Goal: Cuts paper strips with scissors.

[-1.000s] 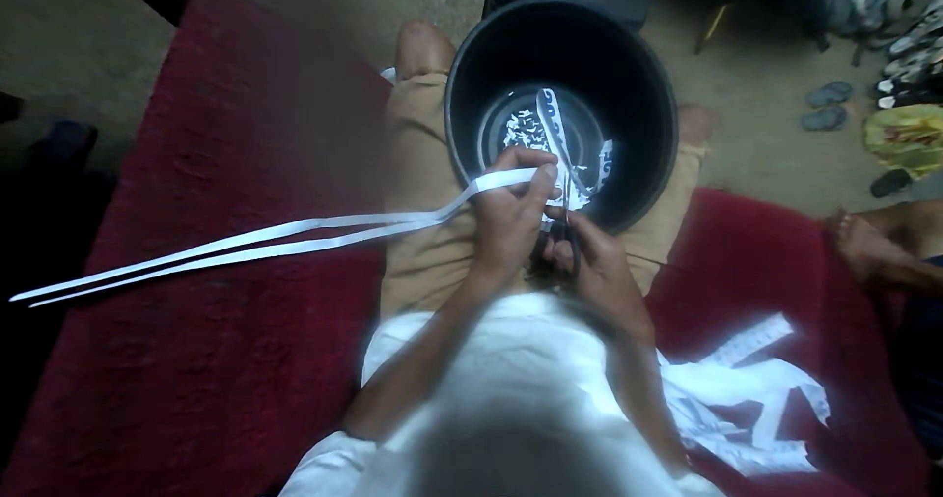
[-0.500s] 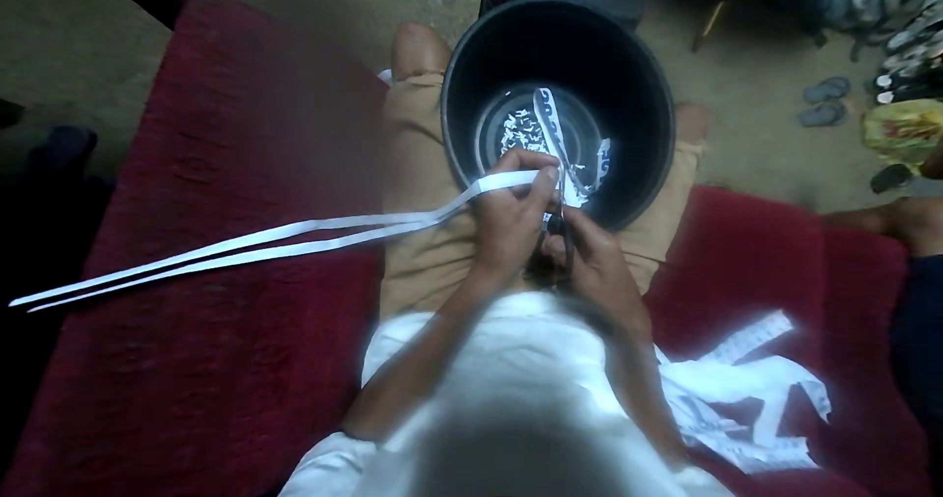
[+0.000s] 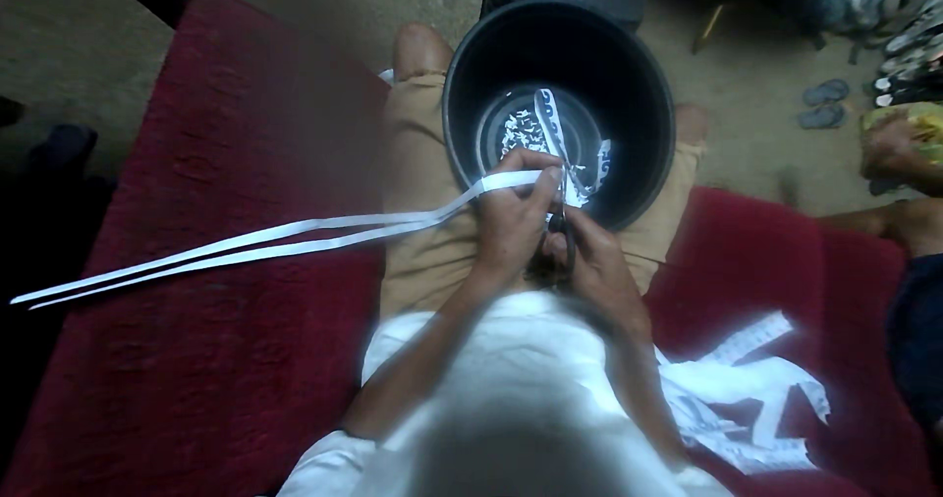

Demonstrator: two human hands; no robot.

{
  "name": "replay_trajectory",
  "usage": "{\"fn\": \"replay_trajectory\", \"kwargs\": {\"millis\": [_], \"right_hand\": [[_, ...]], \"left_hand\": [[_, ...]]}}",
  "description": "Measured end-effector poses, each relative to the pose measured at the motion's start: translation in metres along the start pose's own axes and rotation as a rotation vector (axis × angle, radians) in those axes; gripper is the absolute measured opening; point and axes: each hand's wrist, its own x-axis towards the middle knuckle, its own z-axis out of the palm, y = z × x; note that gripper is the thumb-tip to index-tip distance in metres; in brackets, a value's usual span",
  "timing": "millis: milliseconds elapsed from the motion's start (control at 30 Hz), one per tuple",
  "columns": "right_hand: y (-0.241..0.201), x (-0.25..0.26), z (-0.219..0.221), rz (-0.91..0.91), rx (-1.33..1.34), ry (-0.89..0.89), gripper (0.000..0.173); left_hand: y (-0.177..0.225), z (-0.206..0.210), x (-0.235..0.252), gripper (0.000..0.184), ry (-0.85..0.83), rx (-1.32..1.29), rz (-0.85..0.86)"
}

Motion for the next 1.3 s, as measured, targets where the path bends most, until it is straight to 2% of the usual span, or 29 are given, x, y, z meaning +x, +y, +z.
{"fn": "replay_trajectory", "kwargs": {"millis": [333,667,800,967,1300], "right_hand": [[0.002,-0.001,0.000,0.047,0.009,0.015,0.037],[0.004,-0.001,0.002,0.043,0.019,0.032,0.038],[0.006,-0.002,0.003,0.053,0.050,0.043,0.037],[0.002,-0.005,0.000,0.092,0.096,0.004,0.041],[0.002,-0.002,0.000,0.056,-0.011,-0.027,0.042]], "left_hand": [[-0.001,-0.007,0.001,0.019,0.007,0.070,-0.041],[-0.003,-0.006,0.002,0.016,0.040,0.083,-0.005],[-0.009,-0.002,0.012,0.011,0.096,0.005,0.029],[0.000,-0.007,0.001,0.015,0.052,0.096,-0.004],[0.000,-0.004,-0.001,0.016,0.034,0.029,-0.019]]}}
